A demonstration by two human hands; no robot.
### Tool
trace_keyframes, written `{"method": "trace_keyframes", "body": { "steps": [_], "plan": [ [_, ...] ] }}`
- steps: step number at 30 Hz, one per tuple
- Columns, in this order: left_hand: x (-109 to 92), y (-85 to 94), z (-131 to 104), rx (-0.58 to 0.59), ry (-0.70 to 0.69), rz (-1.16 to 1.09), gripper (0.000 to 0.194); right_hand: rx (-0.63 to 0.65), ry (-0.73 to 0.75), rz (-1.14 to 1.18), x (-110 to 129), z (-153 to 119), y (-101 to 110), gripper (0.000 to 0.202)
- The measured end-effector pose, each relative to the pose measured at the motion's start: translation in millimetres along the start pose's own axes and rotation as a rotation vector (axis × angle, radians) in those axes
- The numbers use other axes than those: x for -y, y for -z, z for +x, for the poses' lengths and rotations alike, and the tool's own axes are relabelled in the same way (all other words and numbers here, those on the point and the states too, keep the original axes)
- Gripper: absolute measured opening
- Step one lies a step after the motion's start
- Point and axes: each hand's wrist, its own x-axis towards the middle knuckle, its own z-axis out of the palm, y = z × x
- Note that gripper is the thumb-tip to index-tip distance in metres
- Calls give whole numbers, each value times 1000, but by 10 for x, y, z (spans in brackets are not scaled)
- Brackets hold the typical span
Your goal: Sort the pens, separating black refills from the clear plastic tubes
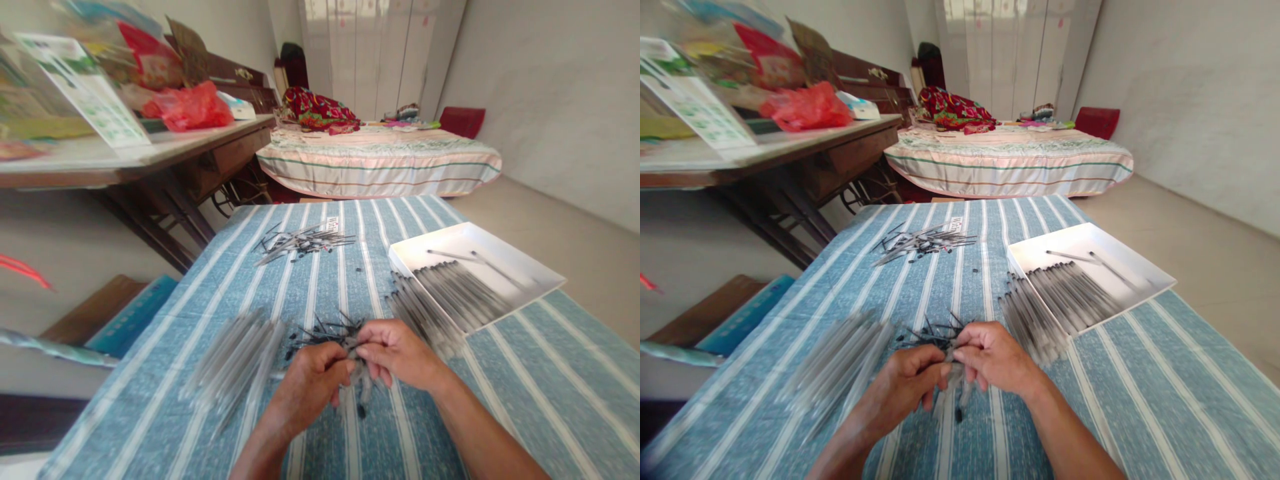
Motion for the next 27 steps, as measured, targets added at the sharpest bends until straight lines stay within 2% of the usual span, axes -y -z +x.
{"method": "trace_keyframes", "body": {
  "steps": [3, 8, 14, 18, 23, 27],
  "plan": [
    [9, 0, 5, 3, 0, -8, 25, 38, -13, 29, -9, -3, 3, 28],
    [56, -11, 17, 22, -16, 10, 25, -49, -39, -67, -23, 9, -32, 31],
    [76, -4, 17, 107, 7, -18, 29, 35, -1, 101, -42, 1, 45, 21],
    [71, 20, 14, 95, 20, -23, 30, -7, 31, 64, -7, -19, 99, 20],
    [78, 1, 20, 81, -1, 3, 29, -31, -20, -35, -19, -12, 29, 25],
    [72, -2, 16, 77, -11, 30, 27, -59, -1, -24, -57, -6, 14, 26]
  ]
}}
